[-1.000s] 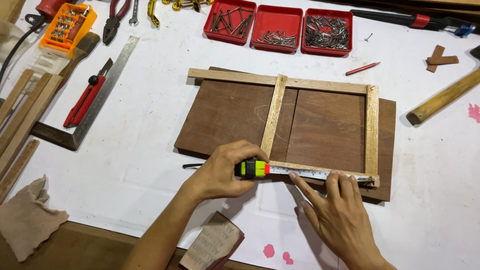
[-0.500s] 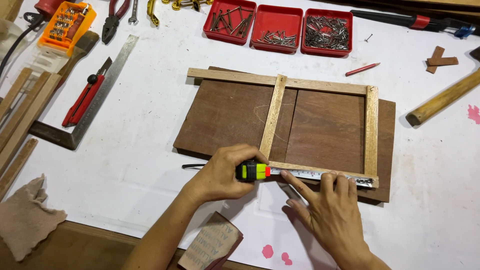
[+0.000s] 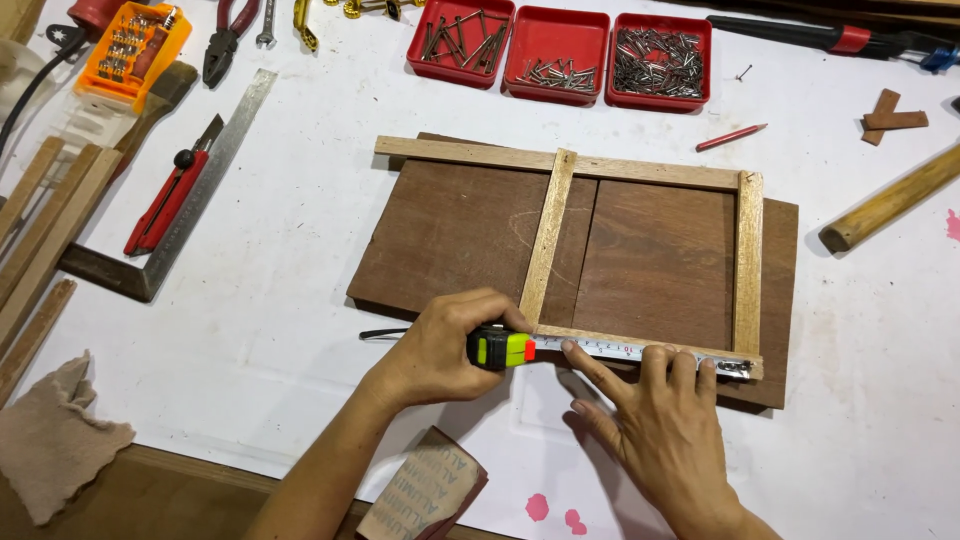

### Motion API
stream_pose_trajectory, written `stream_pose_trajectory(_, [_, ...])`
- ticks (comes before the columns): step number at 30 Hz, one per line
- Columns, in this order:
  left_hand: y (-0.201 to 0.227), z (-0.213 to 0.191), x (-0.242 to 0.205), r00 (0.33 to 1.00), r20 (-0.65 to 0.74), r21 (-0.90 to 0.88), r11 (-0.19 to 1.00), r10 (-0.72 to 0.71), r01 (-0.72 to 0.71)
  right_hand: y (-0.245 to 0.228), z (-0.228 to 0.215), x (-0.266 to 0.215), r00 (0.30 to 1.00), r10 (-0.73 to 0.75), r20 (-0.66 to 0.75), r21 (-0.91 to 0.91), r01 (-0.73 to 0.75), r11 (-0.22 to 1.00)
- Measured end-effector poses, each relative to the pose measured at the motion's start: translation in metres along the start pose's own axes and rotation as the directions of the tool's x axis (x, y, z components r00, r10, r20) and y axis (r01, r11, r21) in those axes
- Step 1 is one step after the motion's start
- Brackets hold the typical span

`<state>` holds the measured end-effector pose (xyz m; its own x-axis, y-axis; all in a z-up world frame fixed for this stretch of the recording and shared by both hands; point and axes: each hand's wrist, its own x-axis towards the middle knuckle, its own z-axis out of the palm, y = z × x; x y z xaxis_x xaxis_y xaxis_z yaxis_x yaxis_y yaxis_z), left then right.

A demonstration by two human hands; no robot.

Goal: Sand wood pieces and measure frame components using a tape measure.

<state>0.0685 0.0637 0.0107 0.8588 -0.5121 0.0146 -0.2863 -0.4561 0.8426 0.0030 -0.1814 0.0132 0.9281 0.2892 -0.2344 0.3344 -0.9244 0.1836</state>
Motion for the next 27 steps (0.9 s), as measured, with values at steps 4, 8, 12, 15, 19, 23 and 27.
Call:
stream_pose_trajectory(4, [0.001, 0.002, 0.0, 0.998, 0.016, -0.027, 0.998, -0.059, 0.06, 0.003, 0.005, -0.001, 1.0, -0.004, 0.028, -0.03, 0.005, 1.0])
stream_pose_trajectory(8, [0.002, 0.003, 0.0, 0.996, 0.034, 0.0, 0.997, -0.082, 0.082, 0.011, 0.024, -0.004, 0.997, -0.036, -0.07, -0.022, 0.035, 0.999])
stream_pose_trajectory(12, [0.002, 0.006, 0.0, 1.0, -0.001, -0.009, 1.0, -0.021, 0.021, 0.025, 0.055, -0.006, 0.984, -0.055, -0.167, -0.136, 0.032, 0.99])
stream_pose_trajectory(15, [0.005, 0.009, 0.001, 1.0, 0.009, 0.075, 0.997, -0.027, 0.026, 0.031, 0.061, -0.008, 0.938, -0.035, -0.346, -0.042, 0.022, 0.999])
stream_pose_trajectory(19, [0.013, 0.013, 0.0, 1.0, 0.002, 0.1, 0.995, -0.025, 0.025, 0.035, 0.062, -0.008, 0.905, -0.025, -0.424, -0.004, 0.026, 1.0])
stream_pose_trajectory(23, [0.018, 0.022, 0.002, 0.996, -0.037, 0.087, 0.993, 0.081, -0.077, 0.038, 0.063, -0.009, 0.874, 0.024, -0.485, 0.037, -0.007, 0.999])
stream_pose_trajectory(27, [0.031, 0.03, 0.008, 0.991, -0.041, 0.042, 0.991, 0.129, -0.127, 0.044, 0.056, -0.01, 0.838, 0.032, -0.544, 0.119, 0.039, 0.992])
